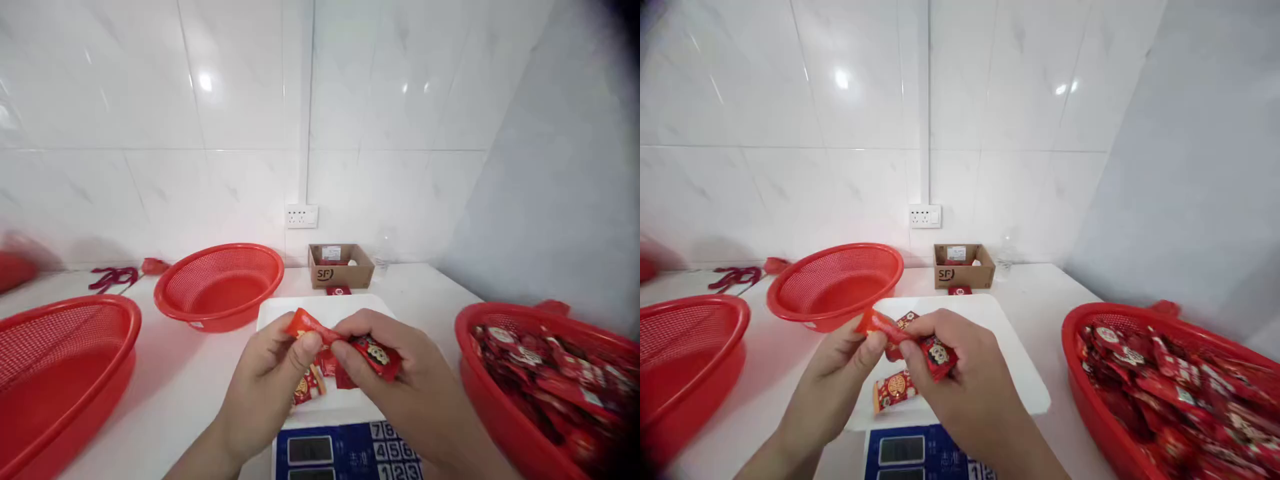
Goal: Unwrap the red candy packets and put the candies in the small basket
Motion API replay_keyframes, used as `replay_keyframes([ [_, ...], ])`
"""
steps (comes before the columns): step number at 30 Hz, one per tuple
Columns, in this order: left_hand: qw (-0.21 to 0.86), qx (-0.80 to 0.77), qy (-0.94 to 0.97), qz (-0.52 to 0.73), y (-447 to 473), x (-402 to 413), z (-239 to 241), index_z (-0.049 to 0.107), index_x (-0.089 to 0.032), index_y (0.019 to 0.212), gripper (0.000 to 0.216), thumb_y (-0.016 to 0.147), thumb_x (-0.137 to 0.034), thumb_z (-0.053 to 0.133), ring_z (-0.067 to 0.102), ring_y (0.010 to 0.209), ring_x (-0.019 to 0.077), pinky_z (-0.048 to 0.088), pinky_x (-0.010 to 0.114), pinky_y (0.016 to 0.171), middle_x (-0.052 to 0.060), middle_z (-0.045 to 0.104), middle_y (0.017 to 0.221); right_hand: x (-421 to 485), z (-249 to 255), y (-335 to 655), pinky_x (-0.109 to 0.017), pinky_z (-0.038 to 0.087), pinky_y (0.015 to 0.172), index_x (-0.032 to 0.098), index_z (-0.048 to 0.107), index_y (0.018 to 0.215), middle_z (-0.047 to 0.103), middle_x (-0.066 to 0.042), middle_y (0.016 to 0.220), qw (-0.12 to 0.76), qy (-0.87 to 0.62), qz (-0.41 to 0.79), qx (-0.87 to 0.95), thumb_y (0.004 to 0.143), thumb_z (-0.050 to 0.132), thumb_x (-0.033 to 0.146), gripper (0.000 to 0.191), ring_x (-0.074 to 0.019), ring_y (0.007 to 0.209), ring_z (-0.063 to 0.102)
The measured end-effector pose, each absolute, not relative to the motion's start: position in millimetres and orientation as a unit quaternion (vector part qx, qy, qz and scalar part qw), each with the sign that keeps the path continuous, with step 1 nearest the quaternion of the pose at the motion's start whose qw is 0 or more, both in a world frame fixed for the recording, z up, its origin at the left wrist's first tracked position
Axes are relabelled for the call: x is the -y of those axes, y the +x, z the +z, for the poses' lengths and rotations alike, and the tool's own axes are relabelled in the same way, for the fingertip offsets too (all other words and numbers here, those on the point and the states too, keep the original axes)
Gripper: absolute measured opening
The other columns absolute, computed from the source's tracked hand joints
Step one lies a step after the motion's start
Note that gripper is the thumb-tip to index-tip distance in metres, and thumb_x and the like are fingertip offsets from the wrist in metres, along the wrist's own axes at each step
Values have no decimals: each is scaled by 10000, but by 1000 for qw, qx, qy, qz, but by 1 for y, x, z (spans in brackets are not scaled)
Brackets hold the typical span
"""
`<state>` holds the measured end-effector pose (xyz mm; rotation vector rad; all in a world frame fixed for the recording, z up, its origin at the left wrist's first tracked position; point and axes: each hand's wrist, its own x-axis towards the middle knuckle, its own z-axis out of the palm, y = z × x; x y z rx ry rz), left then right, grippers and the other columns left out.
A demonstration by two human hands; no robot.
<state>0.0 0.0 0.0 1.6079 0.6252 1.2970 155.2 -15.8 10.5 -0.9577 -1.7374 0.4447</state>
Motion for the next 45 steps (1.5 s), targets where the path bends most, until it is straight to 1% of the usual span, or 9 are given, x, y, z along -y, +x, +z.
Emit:
replay_keyframes([
  [5, 432, -285, 641, 567, -5, 6, -2, 696, -250, 913, 87, 887, -321, 652, 585, 842, 139, 481, 215, 765, -6, 646, 893, 18, 12, 163, -245, 502, 633, 238, 648, 792, 664, 47, 696, 527, -395, 166, 734, 851, 581, 169, 114, -128, 617, 633],
  [11, 480, -234, 587, 609, -6, 4, -4, 703, -292, 921, 83, 863, -233, 694, 610, 837, 90, 500, 154, 775, -45, 673, 865, 13, 10, 160, -246, 517, 626, 252, 673, 956, 699, 28, 788, 507, -405, 211, 731, 884, 603, 254, 101, -140, 668, 644],
  [15, 516, -221, 567, 603, -5, 4, -3, 680, -273, 884, 74, 841, -226, 716, 623, 844, 102, 510, 177, 769, -45, 678, 876, 12, 9, 158, -231, 484, 604, 243, 691, 883, 677, 30, 740, 519, -386, 191, 738, 897, 591, 249, 102, -130, 654, 615],
  [23, 405, -356, 655, 529, -9, 9, 4, 645, -230, 832, 95, 868, -318, 652, 544, 812, 162, 458, 262, 737, -7, 622, 813, 18, 13, 158, -175, 474, 586, 270, 660, 818, 669, 71, 728, 565, -388, 197, 701, 859, 614, 195, 98, -101, 635, 601],
  [29, 393, -380, 668, 505, -8, 9, 5, 632, -235, 847, 58, 865, -283, 606, 551, 838, 183, 463, 305, 766, 5, 621, 858, 16, 14, 158, -211, 490, 579, 250, 662, 865, 681, 42, 729, 506, -396, 203, 739, 873, 573, 208, 99, -120, 615, 620],
  [32, 391, -382, 682, 486, -7, 11, 7, 612, -232, 811, 69, 862, -267, 583, 535, 803, 172, 478, 273, 713, 3, 588, 819, 14, 13, 159, -220, 463, 517, 234, 647, 833, 661, 39, 672, 487, -413, 208, 741, 859, 542, 197, 114, -125, 559, 599],
  [37, 417, -396, 670, 469, -5, 14, 8, 577, -246, 849, 34, 853, -226, 550, 536, 817, 166, 456, 189, 536, 5, 560, 844, 13, 12, 159, -216, 451, 522, 223, 631, 809, 650, 40, 662, 464, -410, 161, 769, 809, 519, 138, 141, -120, 557, 588],
  [41, 421, -386, 664, 482, -3, 15, 8, 573, -229, 781, 54, 826, -201, 559, 507, 778, 156, 484, 189, 579, 0, 535, 801, 13, 13, 155, -208, 425, 495, 212, 618, 755, 633, 40, 633, 482, -397, 139, 769, 770, 493, 116, 158, -110, 525, 557],
  [45, 437, -392, 626, 514, 2, 17, 6, 570, -215, 739, 70, 808, -210, 576, 495, 706, 141, 445, 189, 553, -11, 520, 749, 14, 13, 152, -210, 392, 475, 207, 590, 701, 593, 38, 595, 498, -388, 119, 766, 748, 477, 112, 155, -109, 501, 516],
])
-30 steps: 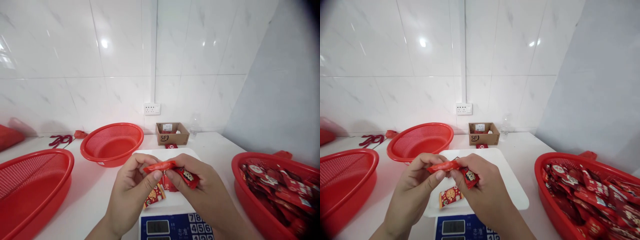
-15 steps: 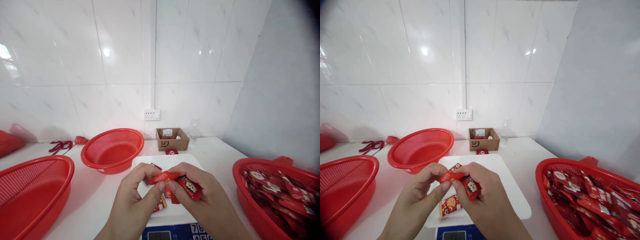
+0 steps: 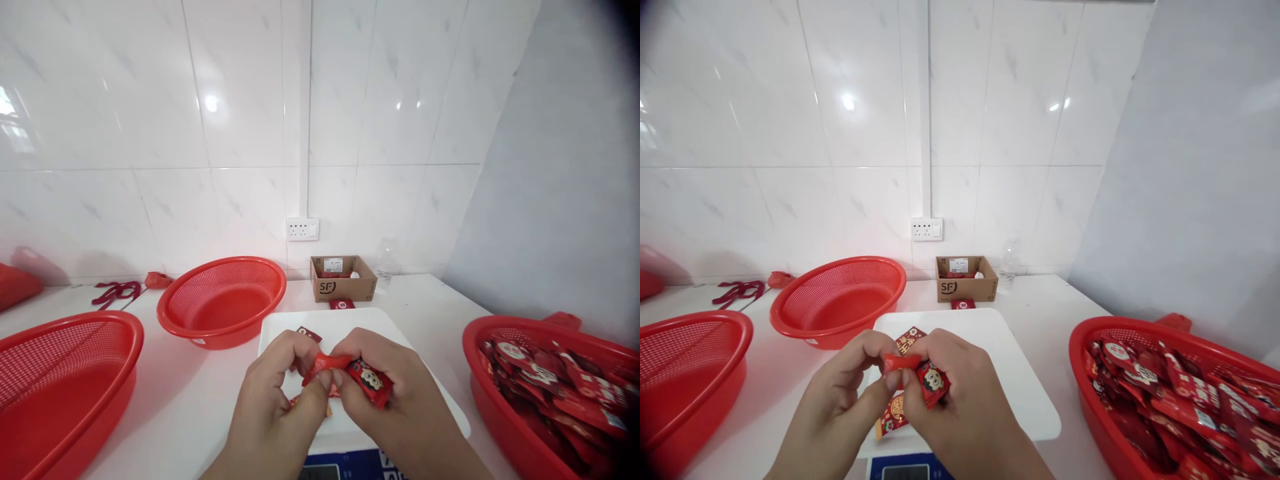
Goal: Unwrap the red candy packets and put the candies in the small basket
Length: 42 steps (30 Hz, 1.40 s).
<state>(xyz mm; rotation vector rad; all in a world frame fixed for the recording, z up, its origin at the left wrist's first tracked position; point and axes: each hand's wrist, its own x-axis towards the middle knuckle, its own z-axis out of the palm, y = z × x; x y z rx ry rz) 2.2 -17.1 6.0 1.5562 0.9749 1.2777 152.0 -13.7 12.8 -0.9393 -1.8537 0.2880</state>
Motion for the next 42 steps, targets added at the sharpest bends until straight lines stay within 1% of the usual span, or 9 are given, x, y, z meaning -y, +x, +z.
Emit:
replay_keyframes([
  [12, 508, -315, 584, 550, 5, 17, -3, 563, -191, 717, 172, 854, -275, 624, 518, 695, 141, 467, 228, 636, 5, 560, 746, 12, 13, 151, -206, 373, 443, 200, 543, 649, 525, 49, 568, 499, -378, 328, 708, 704, 486, 95, 131, -99, 491, 466],
  [18, 540, -284, 522, 596, 3, 11, -3, 624, -201, 785, 166, 816, -327, 728, 522, 660, 102, 471, 182, 595, -26, 570, 713, 15, 15, 148, -199, 467, 447, 195, 593, 747, 500, 55, 590, 526, -378, 472, 598, 806, 617, 305, 127, -92, 488, 481],
  [26, 517, -306, 589, 541, 1, 10, -1, 583, -217, 843, 156, 883, -358, 636, 545, 707, 130, 486, 222, 636, -17, 583, 760, 16, 16, 154, -238, 465, 508, 198, 635, 741, 579, 26, 617, 543, -422, 301, 660, 807, 595, 250, 93, -122, 541, 546],
  [29, 380, -379, 676, 506, -6, -1, 1, 579, -222, 838, 122, 913, -317, 569, 561, 737, 165, 464, 262, 663, -1, 601, 784, 12, 15, 160, -265, 512, 562, 213, 666, 850, 629, 9, 713, 570, -454, 247, 639, 828, 612, 312, 115, -145, 601, 608],
  [32, 171, -472, 791, 351, -13, -16, -4, 643, -235, 905, 153, 917, -199, 495, 605, 812, 222, 428, 300, 671, 46, 661, 886, 7, 13, 166, -273, 519, 525, 214, 661, 907, 630, 3, 727, 575, -480, 219, 625, 849, 608, 362, 168, -159, 591, 634],
  [34, 112, -497, 821, 257, -15, -25, -10, 687, -240, 926, 233, 889, -140, 480, 628, 789, 253, 408, 310, 631, 69, 683, 881, 4, 12, 168, -274, 524, 517, 207, 659, 914, 629, -4, 732, 571, -490, 205, 626, 856, 604, 374, 185, -171, 612, 652],
  [36, 116, -499, 829, 223, -16, -30, -16, 713, -231, 936, 239, 847, -122, 520, 644, 775, 285, 409, 327, 618, 90, 702, 870, 2, 12, 168, -272, 523, 520, 204, 658, 913, 632, -7, 748, 564, -496, 197, 630, 861, 597, 373, 187, -175, 632, 664],
  [39, 129, -490, 830, 231, -14, -28, -17, 681, -236, 1106, 293, 856, -163, 546, 635, 977, 324, 458, 382, 750, 120, 694, 1115, 1, 11, 166, -265, 520, 541, 208, 656, 923, 648, -3, 771, 553, -493, 202, 640, 866, 599, 357, 170, -156, 619, 658],
  [42, 264, -427, 814, 290, -12, -19, -8, 572, -250, 1291, 366, 937, -306, 499, 578, 1130, 301, 466, 404, 880, 124, 606, 1302, 3, 9, 164, -255, 539, 596, 217, 658, 937, 663, 2, 785, 555, -458, 226, 657, 867, 612, 330, 141, -144, 648, 657],
])
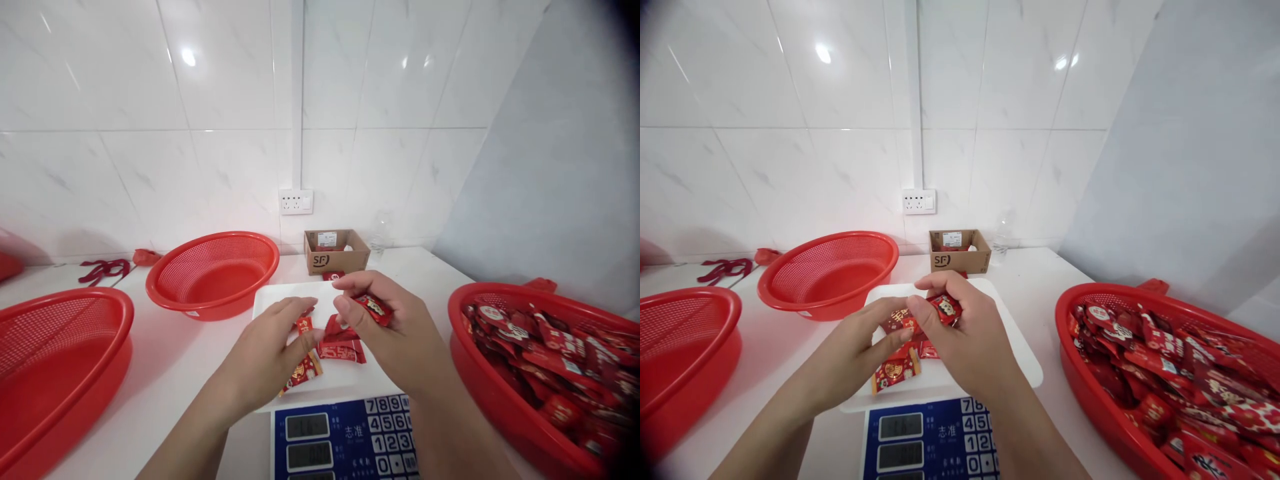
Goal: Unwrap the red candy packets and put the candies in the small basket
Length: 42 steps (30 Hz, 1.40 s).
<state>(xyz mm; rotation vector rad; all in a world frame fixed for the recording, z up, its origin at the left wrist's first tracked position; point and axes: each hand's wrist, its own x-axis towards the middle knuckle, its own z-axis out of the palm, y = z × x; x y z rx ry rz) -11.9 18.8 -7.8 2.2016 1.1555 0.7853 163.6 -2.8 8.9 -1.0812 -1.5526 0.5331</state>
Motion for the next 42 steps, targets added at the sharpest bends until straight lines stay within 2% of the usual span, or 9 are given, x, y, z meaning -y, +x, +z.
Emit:
replay_keyframes([
  [4, 520, -290, 716, 365, -7, -6, 3, 626, -220, 1213, 355, 930, -410, 529, 625, 881, 226, 516, 329, 739, 102, 667, 1033, 7, 7, 160, -242, 550, 632, 232, 656, 936, 669, 6, 784, 551, -394, 283, 679, 857, 631, 278, 94, -145, 701, 664],
  [7, 596, -269, 650, 387, -5, -5, 2, 671, -200, 1075, 303, 847, -400, 673, 585, 712, 153, 498, 257, 636, 42, 638, 840, 9, 7, 156, -235, 546, 595, 235, 650, 928, 678, 2, 790, 546, -367, 330, 677, 865, 634, 261, 70, -146, 690, 665],
  [11, 644, -245, 572, 445, -6, -9, -2, 672, -220, 1063, 337, 754, -281, 793, 591, 729, 136, 511, 215, 618, 22, 622, 828, 8, 7, 153, -252, 538, 654, 238, 657, 881, 678, 2, 816, 591, -340, 272, 679, 889, 615, 246, 43, -152, 748, 652],
  [14, 634, -237, 524, 516, -8, -11, -2, 707, -242, 1034, 282, 766, -202, 784, 599, 724, 107, 531, 176, 632, -2, 620, 814, 5, 5, 154, -273, 524, 699, 235, 662, 874, 663, -2, 854, 623, -364, 214, 658, 905, 588, 250, 82, -159, 786, 630],
  [19, 624, -205, 513, 552, -9, -7, 1, 722, -251, 977, 191, 805, -174, 750, 643, 766, 91, 543, 151, 709, -11, 702, 837, 5, 5, 158, -295, 521, 731, 250, 670, 1038, 688, -12, 961, 592, -419, 245, 643, 894, 620, 393, 209, -179, 840, 634],
  [23, 584, -218, 533, 572, -7, -1, 2, 715, -278, 976, 207, 810, -157, 743, 650, 830, 90, 538, 135, 727, -26, 713, 909, 9, 8, 159, -242, 489, 623, 234, 677, 884, 679, 22, 782, 538, -402, 253, 696, 900, 606, 274, 83, -140, 692, 618],
  [31, 553, -293, 585, 517, -7, 5, 1, 696, -249, 967, 178, 812, -324, 742, 640, 829, 148, 540, 213, 714, 11, 704, 905, 15, 9, 159, -225, 455, 590, 218, 605, 765, 644, 35, 716, 540, -369, 194, 731, 872, 609, 195, 109, -122, 639, 590],
  [35, 504, -325, 621, 505, -11, 2, 4, 678, -237, 942, 152, 843, -351, 693, 613, 832, 167, 516, 262, 739, 12, 693, 895, 11, 7, 159, -197, 475, 595, 251, 643, 851, 658, 52, 727, 559, -396, 216, 696, 876, 632, 250, 27, -109, 648, 609],
  [42, 288, -454, 807, 244, -8, -7, -2, 658, -253, 895, 118, 855, -200, 560, 596, 816, 209, 443, 317, 687, 6, 679, 888, 6, 6, 167, -162, 488, 601, 294, 587, 1001, 612, 78, 748, 617, -412, 181, 646, 864, 673, 277, 162, -82, 642, 587],
])
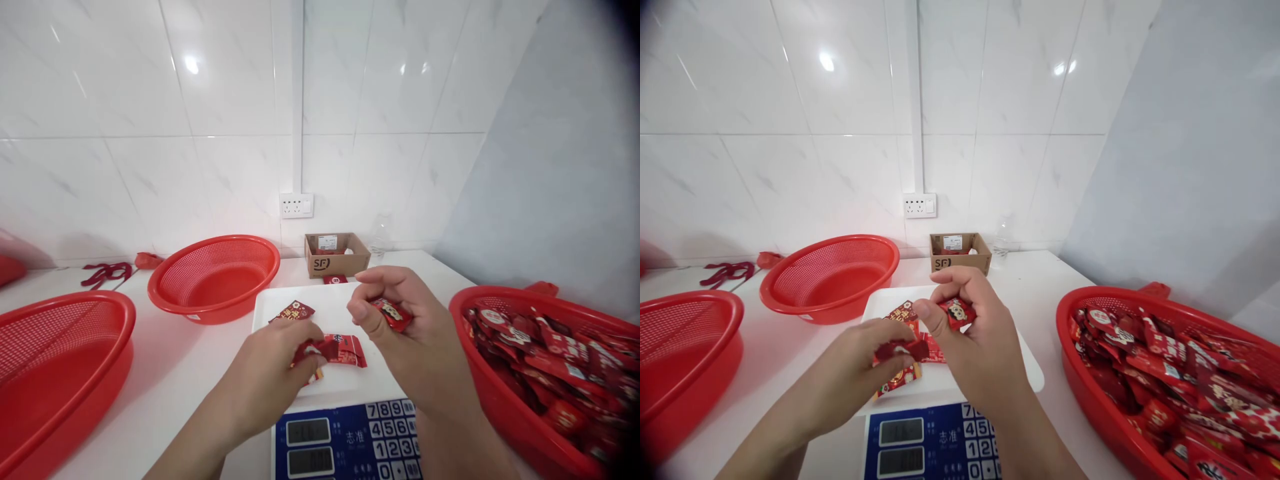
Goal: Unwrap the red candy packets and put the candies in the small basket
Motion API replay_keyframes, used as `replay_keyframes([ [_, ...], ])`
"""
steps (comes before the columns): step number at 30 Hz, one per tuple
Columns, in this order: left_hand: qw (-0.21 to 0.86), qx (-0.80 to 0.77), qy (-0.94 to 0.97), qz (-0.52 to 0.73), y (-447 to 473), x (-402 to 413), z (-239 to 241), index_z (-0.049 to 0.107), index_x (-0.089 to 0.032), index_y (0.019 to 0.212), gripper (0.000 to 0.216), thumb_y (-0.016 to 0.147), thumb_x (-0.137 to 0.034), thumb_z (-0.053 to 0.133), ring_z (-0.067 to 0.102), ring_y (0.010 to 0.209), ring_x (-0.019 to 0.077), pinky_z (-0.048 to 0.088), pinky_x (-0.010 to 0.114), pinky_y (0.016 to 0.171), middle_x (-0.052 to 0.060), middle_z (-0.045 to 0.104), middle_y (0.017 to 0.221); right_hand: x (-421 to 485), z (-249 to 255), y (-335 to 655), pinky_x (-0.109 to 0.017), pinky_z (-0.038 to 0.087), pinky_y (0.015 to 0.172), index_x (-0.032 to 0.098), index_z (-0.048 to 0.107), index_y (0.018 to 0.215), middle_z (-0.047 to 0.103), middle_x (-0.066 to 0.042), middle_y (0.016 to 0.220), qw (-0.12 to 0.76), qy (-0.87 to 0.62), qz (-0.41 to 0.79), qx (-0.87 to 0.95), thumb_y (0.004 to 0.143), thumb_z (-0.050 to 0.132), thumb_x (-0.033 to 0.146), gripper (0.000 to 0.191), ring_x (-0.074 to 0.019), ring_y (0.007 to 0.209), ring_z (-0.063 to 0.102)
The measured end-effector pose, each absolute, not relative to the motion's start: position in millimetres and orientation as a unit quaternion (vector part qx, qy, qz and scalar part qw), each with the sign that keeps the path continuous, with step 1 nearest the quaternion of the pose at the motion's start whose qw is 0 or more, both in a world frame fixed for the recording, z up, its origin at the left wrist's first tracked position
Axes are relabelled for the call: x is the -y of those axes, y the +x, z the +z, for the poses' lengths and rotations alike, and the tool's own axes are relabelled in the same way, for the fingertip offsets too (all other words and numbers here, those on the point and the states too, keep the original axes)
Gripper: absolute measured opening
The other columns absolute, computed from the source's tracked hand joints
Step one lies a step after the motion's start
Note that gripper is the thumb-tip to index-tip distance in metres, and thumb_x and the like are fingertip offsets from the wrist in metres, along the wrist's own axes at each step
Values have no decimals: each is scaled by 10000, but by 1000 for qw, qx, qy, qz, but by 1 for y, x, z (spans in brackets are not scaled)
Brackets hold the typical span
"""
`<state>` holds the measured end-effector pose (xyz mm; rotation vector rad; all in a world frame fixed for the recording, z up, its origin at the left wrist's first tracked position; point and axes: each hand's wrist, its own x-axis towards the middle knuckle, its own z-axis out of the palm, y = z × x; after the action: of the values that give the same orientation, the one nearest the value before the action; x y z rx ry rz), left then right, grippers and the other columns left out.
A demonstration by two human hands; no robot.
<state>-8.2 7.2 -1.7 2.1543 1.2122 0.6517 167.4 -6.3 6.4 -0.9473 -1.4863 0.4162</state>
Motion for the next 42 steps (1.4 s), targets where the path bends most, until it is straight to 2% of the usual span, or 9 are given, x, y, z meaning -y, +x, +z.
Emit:
replay_keyframes([
  [5, 253, -459, 815, 246, 1, -11, -9, 624, -220, 980, 167, 904, -228, 475, 593, 884, 247, 435, 359, 724, 57, 659, 964, 7, 5, 166, -176, 497, 625, 322, 524, 1072, 613, 76, 823, 576, -427, 200, 667, 873, 617, 184, 260, -87, 694, 597],
  [12, 441, -318, 714, 441, -6, 2, 0, 572, -220, 910, 310, 918, -522, 507, 534, 778, 159, 448, 270, 705, -11, 582, 809, 12, -2, 159, -269, 517, 802, 345, 387, 1254, 586, 18, 1063, 493, -382, 166, 764, 817, 487, -14, 574, -141, 924, 595],
  [19, 465, -343, 675, 458, -1, 4, 0, 556, -201, 797, 218, 914, -385, 571, 524, 718, 141, 458, 269, 664, -18, 561, 758, 12, -3, 147, -346, 468, 997, 289, 318, 1361, 504, -58, 1277, 463, -322, 123, 817, 827, 382, -47, 634, -178, 1182, 488],
  [25, 454, -352, 660, 485, -6, 5, 4, 625, -240, 889, 67, 908, -297, 595, 601, 803, 143, 502, 263, 738, -19, 651, 856, 17, -1, 161, -353, 454, 1027, 479, 261, 1405, 453, 47, 1423, 454, -350, 267, 775, 897, 511, 89, 688, -165, 1263, 475],
  [27, 437, -359, 668, 483, -8, 7, 5, 639, -247, 884, 47, 897, -284, 613, 598, 794, 135, 503, 238, 720, -27, 657, 843, 18, 3, 166, -337, 494, 952, 464, 361, 1345, 522, 47, 1341, 470, -372, 292, 745, 930, 567, 242, 514, -173, 1190, 524],
  [30, 423, -364, 674, 484, -8, 10, 6, 643, -253, 868, 13, 878, -261, 640, 590, 781, 127, 491, 201, 666, -40, 630, 781, 17, 10, 169, -272, 512, 732, 306, 570, 1075, 633, 15, 1025, 464, -413, 280, 732, 925, 587, 414, 186, -163, 884, 590],
  [35, 459, -340, 663, 484, -9, 13, 3, 626, -257, 937, 53, 898, -293, 623, 583, 738, 115, 485, 205, 636, -33, 642, 862, 17, 16, 165, -233, 379, 546, 208, 526, 744, 530, 39, 671, 433, -399, 248, 770, 975, 493, 428, 321, -128, 612, 481],
  [39, 473, -336, 676, 455, -9, 12, 4, 604, -234, 920, 167, 938, -391, 551, 549, 757, 130, 450, 232, 650, -21, 606, 820, 17, 14, 162, -233, 295, 489, 208, 343, 633, 405, 53, 601, 445, -403, 183, 778, 999, 436, 391, 419, -114, 536, 386],
  [42, 468, -338, 686, 442, -10, 10, 6, 589, -215, 848, 242, 949, -423, 519, 506, 731, 134, 420, 246, 655, -22, 559, 753, 16, 14, 162, -235, 291, 489, 210, 322, 629, 387, 53, 592, 449, -403, 176, 778, 1002, 423, 353, 412, -114, 530, 379],
])
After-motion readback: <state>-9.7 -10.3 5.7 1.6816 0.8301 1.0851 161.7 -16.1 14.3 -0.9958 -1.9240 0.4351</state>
